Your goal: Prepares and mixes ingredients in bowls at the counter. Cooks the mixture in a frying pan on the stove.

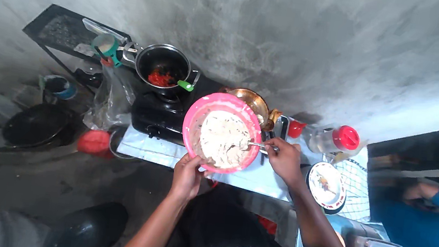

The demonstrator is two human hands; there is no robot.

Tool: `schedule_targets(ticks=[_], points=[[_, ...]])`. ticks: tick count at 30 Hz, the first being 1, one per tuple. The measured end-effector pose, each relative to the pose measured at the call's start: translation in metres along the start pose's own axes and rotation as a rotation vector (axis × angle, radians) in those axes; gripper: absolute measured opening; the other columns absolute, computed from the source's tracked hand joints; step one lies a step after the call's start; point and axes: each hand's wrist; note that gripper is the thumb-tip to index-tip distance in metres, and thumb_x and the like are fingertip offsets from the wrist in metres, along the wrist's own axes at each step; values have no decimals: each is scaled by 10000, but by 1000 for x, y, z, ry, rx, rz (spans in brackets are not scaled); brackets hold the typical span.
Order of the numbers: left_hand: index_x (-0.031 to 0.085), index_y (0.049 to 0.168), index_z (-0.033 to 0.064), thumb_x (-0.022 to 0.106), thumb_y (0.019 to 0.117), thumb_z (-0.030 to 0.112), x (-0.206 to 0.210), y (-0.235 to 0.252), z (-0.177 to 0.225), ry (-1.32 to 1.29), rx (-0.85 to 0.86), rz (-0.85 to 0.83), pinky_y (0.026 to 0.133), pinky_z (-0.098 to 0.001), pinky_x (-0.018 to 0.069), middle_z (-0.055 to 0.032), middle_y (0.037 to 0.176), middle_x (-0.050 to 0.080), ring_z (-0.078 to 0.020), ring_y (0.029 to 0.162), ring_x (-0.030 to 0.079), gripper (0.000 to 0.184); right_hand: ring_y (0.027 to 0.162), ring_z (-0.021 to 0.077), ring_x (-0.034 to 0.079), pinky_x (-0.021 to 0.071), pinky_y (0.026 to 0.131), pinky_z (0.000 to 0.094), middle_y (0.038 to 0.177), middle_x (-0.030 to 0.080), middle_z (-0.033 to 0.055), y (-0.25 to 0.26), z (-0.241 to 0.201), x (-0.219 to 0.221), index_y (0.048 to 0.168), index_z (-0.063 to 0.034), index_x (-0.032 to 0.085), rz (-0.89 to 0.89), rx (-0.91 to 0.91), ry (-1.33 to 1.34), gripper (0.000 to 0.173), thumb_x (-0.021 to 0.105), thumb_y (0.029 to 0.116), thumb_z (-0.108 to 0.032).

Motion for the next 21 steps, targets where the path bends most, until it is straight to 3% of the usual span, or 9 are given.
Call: schedule_targets(ticks=[5, 9, 14, 18, 21], points=[[561, 1123, -24, 498, 962, -28, 10, 3, -1, -10, 4, 28, 743, -536, 627, -199, 990, 700, -337, 872, 727, 172, 874, 200, 697, 433, 1003, 588, 960, 762, 13, 11, -2, -19, 1043, -191, 776, -20, 99, -10, 120, 682, 976, -225], [545, 1159, -38, 496, 970, -21, 15, 8, -3, -6, 10, 32, 729, -538, 626, -216, 982, 700, -347, 858, 727, 196, 979, 201, 697, 398, 1066, 575, 990, 767, 6, 22, 6, -15, 1061, -198, 775, -71, 140, -55, 157, 657, 988, -271], [543, 1173, -41, 494, 952, -37, 23, 13, -4, -30, 20, 34, 739, -566, 622, -229, 1024, 691, -370, 892, 723, 226, 995, 187, 707, 425, 1049, 561, 1010, 774, -7, 29, 7, -18, 1066, -206, 776, -39, 105, -62, 175, 640, 987, -285], [538, 1168, -39, 506, 948, -26, 27, 16, -3, -22, 21, 41, 749, -575, 620, -229, 1028, 686, -373, 902, 720, 223, 1071, 183, 692, 396, 1102, 552, 1080, 768, -17, 36, 13, -7, 1089, -218, 775, -62, 105, -79, 209, 605, 993, -295], [537, 1174, -36, 493, 960, -19, 29, 17, -3, -18, 22, 51, 736, -559, 625, -226, 1015, 691, -362, 885, 725, 219, 1051, 164, 702, 395, 1105, 538, 1060, 775, -28, 43, 15, -7, 1085, -231, 778, -60, 111, -89, 218, 601, 996, -320]])
Point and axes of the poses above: each hand's wrist, its own y-axis towards the middle knuckle, its own x-axis out of the palm, z = x × y
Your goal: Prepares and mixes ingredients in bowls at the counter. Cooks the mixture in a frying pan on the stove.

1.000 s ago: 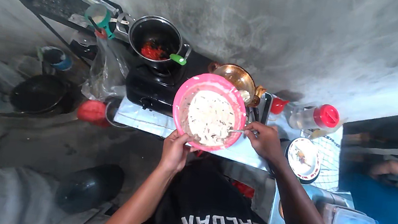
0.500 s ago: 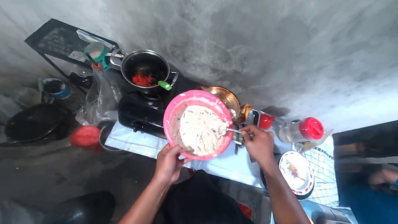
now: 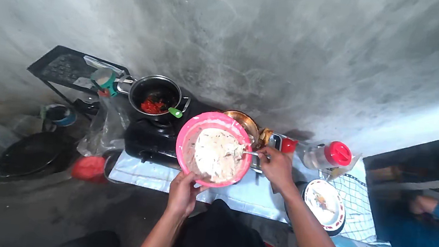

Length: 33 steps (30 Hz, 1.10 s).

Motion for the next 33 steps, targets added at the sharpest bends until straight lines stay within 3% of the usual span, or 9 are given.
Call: schedule_targets(ticks=[9, 11, 20, 25, 28, 33], points=[[536, 1168, -34, 491, 971, -22, -3, 0, 0, -11, 1, 71, 695, -539, 633, -207, 979, 696, -345, 840, 731, 202, 964, 271, 712, 462, 988, 628, 974, 769, 58, 54, 6, -40, 1077, -177, 776, 75, 71, 136, 169, 647, 1000, -256], [535, 1157, -29, 495, 963, -23, -7, -4, 0, -6, 6, 89, 689, -533, 634, -199, 956, 698, -336, 827, 731, 199, 960, 290, 705, 440, 1001, 629, 971, 767, 69, 69, 13, -38, 1082, -181, 775, 92, 105, 117, 172, 645, 1002, -259], [543, 1126, -8, 464, 959, 26, -41, -36, -6, 19, 77, 104, 600, -402, 625, -142, 838, 712, -235, 680, 717, 187, 1077, 350, 689, 410, 1045, 651, 1171, 739, 118, 132, 45, 46, 1134, -135, 759, 78, 138, -172, 241, 640, 964, -258], [541, 1098, 4, 461, 947, 27, -56, -50, -7, 5, 91, 168, 598, -404, 626, -135, 824, 711, -235, 678, 719, 173, 1025, 360, 689, 450, 990, 625, 1144, 718, 166, 140, 47, 76, 1122, -74, 742, 129, 10, -361, 248, 636, 960, -228], [540, 1095, 13, 464, 942, 31, -66, -53, -9, -24, 105, 166, 622, -422, 628, -141, 843, 711, -246, 706, 721, 172, 979, 359, 688, 463, 944, 614, 1104, 714, 177, 139, 45, 78, 1100, -51, 745, 177, -72, -409, 210, 637, 939, -131], [526, 1092, 12, 446, 932, 9, -73, -61, -9, -59, 134, 190, 617, -428, 631, -137, 841, 709, -247, 699, 723, 179, 971, 368, 686, 454, 961, 622, 1099, 708, 188, 141, 44, 76, 1074, -40, 742, 175, -132, -457, 181, 652, 932, -106]])
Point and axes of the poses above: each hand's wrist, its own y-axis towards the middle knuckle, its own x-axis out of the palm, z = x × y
